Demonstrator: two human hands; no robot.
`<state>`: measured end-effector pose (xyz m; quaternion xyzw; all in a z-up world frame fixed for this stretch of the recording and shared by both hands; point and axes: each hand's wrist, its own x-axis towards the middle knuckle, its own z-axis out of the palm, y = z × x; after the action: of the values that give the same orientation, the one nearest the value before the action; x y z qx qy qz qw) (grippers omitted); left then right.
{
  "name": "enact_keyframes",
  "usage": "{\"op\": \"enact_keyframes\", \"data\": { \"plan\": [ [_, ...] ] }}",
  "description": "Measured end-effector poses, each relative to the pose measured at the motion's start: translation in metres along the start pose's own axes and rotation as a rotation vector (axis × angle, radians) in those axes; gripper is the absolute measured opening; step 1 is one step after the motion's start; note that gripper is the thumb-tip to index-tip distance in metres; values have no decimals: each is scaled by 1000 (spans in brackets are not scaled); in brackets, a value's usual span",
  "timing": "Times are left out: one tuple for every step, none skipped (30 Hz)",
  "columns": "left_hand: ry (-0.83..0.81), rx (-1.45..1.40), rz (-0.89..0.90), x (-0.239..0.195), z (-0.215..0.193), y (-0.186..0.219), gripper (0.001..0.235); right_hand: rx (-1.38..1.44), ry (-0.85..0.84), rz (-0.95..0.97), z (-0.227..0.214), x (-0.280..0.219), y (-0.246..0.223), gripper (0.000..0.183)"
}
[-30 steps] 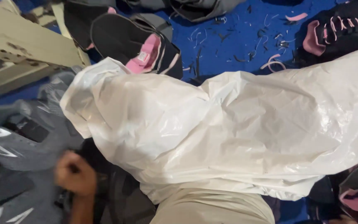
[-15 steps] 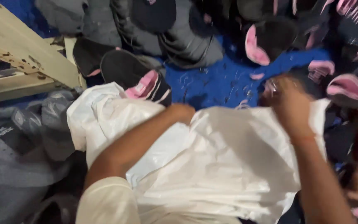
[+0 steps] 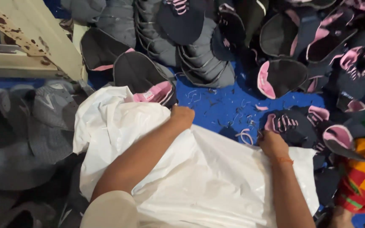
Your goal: The person holds a black shoe upper with pink elastic lace loops on their lap and uses scissors to trim the excess loop ends one shoe at a time. They set finished uppers onto a large pile of similar shoe uppers and pick up the next one to continue trimming.
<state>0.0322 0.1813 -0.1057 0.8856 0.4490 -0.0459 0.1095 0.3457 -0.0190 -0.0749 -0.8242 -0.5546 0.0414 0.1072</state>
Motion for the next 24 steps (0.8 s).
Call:
{"op": "enact_keyframes", "data": {
  "plan": [
    [13,-8,-1,-5,-3,3,21,-10,9,-7,-4,2,-1,96],
    [-5,28,43,-9,-6,5,22,-17,4,36,-8,7,-3,86],
    [-22,64,86,-14,-8,7,23,-23,-1,78,-12,12,-5,75],
    [-13,57,76,-11,-4,6,23,-29,3,64,-20,21,-5,75],
    [16,60,99,-8,-1,7,22,-14,102,15,-29,30,-3,50],
    [35,76,125,-8,4,4,22,15,196,-26,-31,34,-4,27],
    [34,82,116,-7,4,5,22,24,195,-32,-56,47,-14,27],
    [9,73,129,-9,6,4,22,105,178,-115,-75,56,-24,20],
    [-15,64,141,-10,8,4,22,186,164,-198,-96,65,-31,16],
    [-26,91,142,-9,14,0,22,213,169,-186,-105,72,-46,16],
    [-51,94,170,-8,19,-3,22,119,204,-192,-116,79,-60,18],
    [-78,101,205,-5,24,-5,22,26,241,-187,-127,85,-69,21],
    [-91,133,213,-7,20,-7,22,54,248,-166,-122,92,-67,21],
    [-137,137,234,-8,17,-7,22,35,238,-139,-118,99,-63,20],
    [-184,141,254,-9,13,-7,23,17,227,-112,-114,106,-58,21],
    [-190,171,264,-9,0,-6,23,39,238,-93,-84,119,-41,21],
    [-235,154,260,-10,-12,-4,25,27,143,-45,-54,132,-25,21],
    [-276,138,251,-10,-26,-3,28,19,50,-5,-24,148,-11,25],
    [-278,169,255,-4,-40,-4,28,44,62,8,8,158,10,25],
    [-290,107,294,0,-51,-3,34,62,-43,-14,44,166,30,29],
    [-302,44,333,5,-62,-3,43,80,-148,-37,80,176,48,33],
    [-308,63,331,23,-84,-1,43,99,-144,-33,122,190,70,33],
    [-268,-18,418,42,-105,2,46,79,-205,-92,166,206,91,35],
    [-236,-103,505,61,-124,6,49,62,-271,-147,213,216,113,37]
  ]
}}
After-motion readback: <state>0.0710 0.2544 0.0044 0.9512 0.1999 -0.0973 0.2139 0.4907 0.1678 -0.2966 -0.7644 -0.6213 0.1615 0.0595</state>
